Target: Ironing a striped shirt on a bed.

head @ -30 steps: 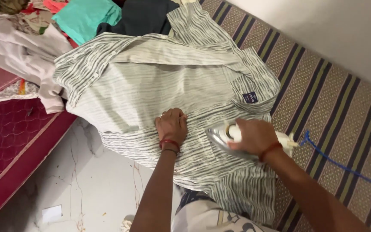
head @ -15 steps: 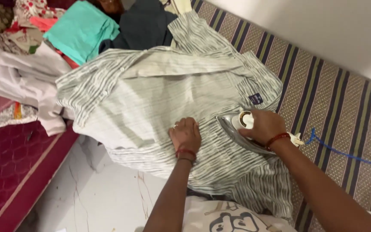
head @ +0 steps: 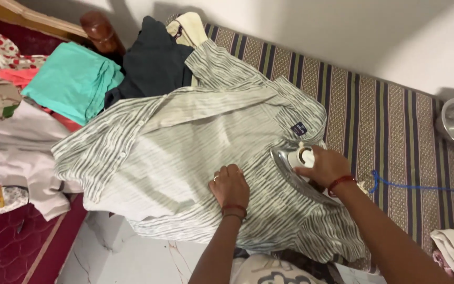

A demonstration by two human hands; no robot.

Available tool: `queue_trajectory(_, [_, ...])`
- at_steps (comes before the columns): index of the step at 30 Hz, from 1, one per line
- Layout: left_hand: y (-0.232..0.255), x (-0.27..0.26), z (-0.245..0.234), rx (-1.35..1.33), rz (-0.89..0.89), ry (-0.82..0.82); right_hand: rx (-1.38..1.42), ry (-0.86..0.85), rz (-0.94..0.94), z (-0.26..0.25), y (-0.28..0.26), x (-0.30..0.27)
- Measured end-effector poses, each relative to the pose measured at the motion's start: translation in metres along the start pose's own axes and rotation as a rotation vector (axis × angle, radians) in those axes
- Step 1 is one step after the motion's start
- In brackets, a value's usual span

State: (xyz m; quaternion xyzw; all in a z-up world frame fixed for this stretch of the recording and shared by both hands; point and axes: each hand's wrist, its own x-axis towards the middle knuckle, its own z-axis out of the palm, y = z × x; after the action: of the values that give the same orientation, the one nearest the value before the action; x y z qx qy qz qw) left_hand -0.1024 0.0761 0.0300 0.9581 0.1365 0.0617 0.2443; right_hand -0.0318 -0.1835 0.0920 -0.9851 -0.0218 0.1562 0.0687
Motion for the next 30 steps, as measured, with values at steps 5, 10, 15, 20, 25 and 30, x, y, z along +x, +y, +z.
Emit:
queue_trajectory(5, [0.001,0.000,0.001,0.018,-0.011,-0.040,-0.045,-0.071,0.121,-0.024,-0.017,0.008])
queue_trajectory(10, [0.001,0.003,0.001,0.038,-0.007,-0.034,-0.045,-0.018,0.017,-0.017,-0.009,0.008])
queue_trajectory(15, [0.001,-0.011,0.007,0.060,-0.034,-0.032,-0.114,-0.058,0.047,-0.034,-0.015,0.017])
queue_trajectory(20, [0.005,-0.001,0.006,0.056,0.005,0.023,-0.196,-0.150,-0.106,-0.029,0.008,0.014])
queue_trajectory(25, [0.007,0.001,0.012,0.083,-0.053,-0.033,-0.336,-0.249,-0.216,-0.032,0.019,0.010])
queue_trajectory(30, [0.004,-0.006,0.011,0.078,-0.007,0.036,-0.258,-0.134,-0.166,-0.039,0.028,0.022])
